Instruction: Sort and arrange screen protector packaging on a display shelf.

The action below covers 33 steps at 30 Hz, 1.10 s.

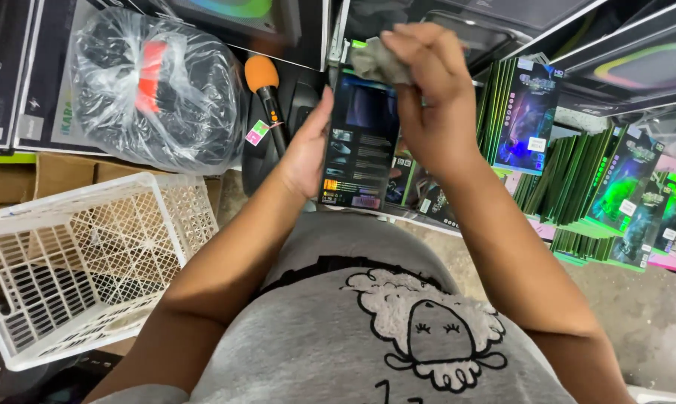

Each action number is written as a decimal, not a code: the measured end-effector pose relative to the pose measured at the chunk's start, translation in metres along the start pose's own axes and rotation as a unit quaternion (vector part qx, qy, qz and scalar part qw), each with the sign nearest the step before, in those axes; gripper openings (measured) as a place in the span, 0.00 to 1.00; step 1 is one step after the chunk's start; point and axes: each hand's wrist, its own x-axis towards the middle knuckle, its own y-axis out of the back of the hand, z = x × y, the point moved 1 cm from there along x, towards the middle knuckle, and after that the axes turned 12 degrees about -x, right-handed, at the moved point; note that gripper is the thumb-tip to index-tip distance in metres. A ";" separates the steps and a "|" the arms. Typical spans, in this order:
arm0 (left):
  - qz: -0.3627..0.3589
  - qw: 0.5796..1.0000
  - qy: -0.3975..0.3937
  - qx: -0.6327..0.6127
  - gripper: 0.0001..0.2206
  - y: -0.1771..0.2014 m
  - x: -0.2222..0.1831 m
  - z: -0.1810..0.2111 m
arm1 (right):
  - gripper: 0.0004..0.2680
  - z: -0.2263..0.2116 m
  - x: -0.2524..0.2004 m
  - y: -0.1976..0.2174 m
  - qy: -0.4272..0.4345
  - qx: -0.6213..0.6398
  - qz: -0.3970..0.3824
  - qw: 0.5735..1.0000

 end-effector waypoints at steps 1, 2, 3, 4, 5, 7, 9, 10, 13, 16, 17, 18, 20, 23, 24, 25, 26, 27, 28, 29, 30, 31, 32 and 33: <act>0.000 1.000 0.003 0.000 0.39 0.004 0.001 -0.002 | 0.19 0.007 -0.003 -0.006 -0.002 -0.002 0.001 1.000; 0.014 1.000 0.009 -0.025 0.39 0.008 0.003 -0.004 | 0.20 0.013 -0.006 -0.012 0.059 -0.057 -0.003 0.997; 0.027 0.998 0.015 -0.049 0.38 0.012 0.006 -0.005 | 0.20 0.019 -0.007 -0.017 0.120 -0.113 -0.007 0.986; 0.026 0.998 0.017 -0.048 0.38 0.016 0.008 -0.004 | 0.20 0.020 -0.010 -0.022 0.120 -0.115 -0.006 0.986; 0.046 0.997 -0.030 -0.046 0.36 0.022 0.010 -0.003 | 0.18 0.021 -0.014 -0.027 0.123 -0.155 -0.029 0.980; 0.066 0.994 -0.075 -0.044 0.34 0.028 0.013 -0.001 | 0.16 0.022 -0.019 -0.033 0.124 -0.196 -0.052 0.971; 0.063 0.993 -0.047 -0.086 0.32 0.029 0.014 -0.003 | 0.14 0.021 -0.026 -0.032 0.101 -0.175 -0.064 0.977; 0.065 0.993 -0.045 -0.088 0.32 0.032 0.014 -0.004 | 0.14 0.019 -0.030 -0.030 0.098 -0.174 -0.065 0.978; 0.063 0.993 -0.067 -0.080 0.31 0.038 0.019 -0.003 | 0.16 0.014 -0.041 -0.025 0.111 -0.162 -0.084 0.977; 0.021 0.994 -0.066 -0.082 0.33 0.033 0.023 -0.001 | 0.17 0.013 -0.057 -0.025 0.109 -0.140 -0.084 0.981; 0.039 0.994 -0.064 -0.075 0.38 0.025 0.023 -0.002 | 0.17 0.012 -0.063 -0.026 0.110 -0.122 -0.095 0.982; 0.057 0.994 -0.062 -0.068 0.43 0.017 0.024 -0.003 | 0.16 0.012 -0.070 -0.027 0.111 -0.103 -0.106 0.983; 0.030 0.995 -0.090 -0.040 0.43 0.023 0.032 0.001 | 0.17 0.008 -0.077 -0.020 0.113 -0.082 -0.122 0.983; 0.007 0.991 -0.130 0.015 0.43 0.024 0.043 0.000 | 0.19 0.008 -0.087 -0.009 0.099 -0.039 -0.148 0.983; 0.011 0.989 -0.142 0.043 0.42 0.023 0.047 -0.001 | 0.20 0.009 -0.090 -0.005 0.084 -0.020 -0.159 0.983; 0.010 0.989 -0.140 0.044 0.42 0.021 0.050 -0.004 | 0.20 0.013 -0.094 0.001 0.083 -0.020 -0.157 0.984; 0.037 0.987 -0.149 0.035 0.42 0.020 0.054 -0.007 | 0.20 0.017 -0.099 0.007 0.075 0.027 -0.156 0.985; 0.063 0.985 -0.159 0.026 0.41 0.018 0.058 -0.010 | 0.20 0.021 -0.103 0.013 0.067 0.075 -0.155 0.983; 0.062 0.985 -0.158 0.027 0.41 0.019 0.064 -0.012 | 0.20 0.027 -0.111 0.016 0.067 0.074 -0.153 0.983; 0.107 0.979 -0.170 0.028 0.39 0.022 0.069 -0.014 | 0.17 0.034 -0.120 0.020 0.004 0.093 -0.159 0.983; 0.151 0.971 -0.183 0.030 0.36 0.024 0.075 -0.016 | 0.14 0.042 -0.128 0.023 -0.059 0.113 -0.166 0.978; 0.151 0.971 -0.183 0.030 0.36 0.024 0.080 -0.021 | 0.14 0.042 -0.129 0.026 -0.059 0.113 -0.166 0.978; 0.194 0.957 -0.204 0.063 0.34 0.025 0.085 -0.026 | 0.11 0.043 -0.131 0.030 -0.132 0.115 -0.143 0.974; 0.237 0.940 -0.225 0.095 0.32 0.026 0.090 -0.030 | 0.10 0.045 -0.132 0.033 -0.205 0.116 -0.118 0.965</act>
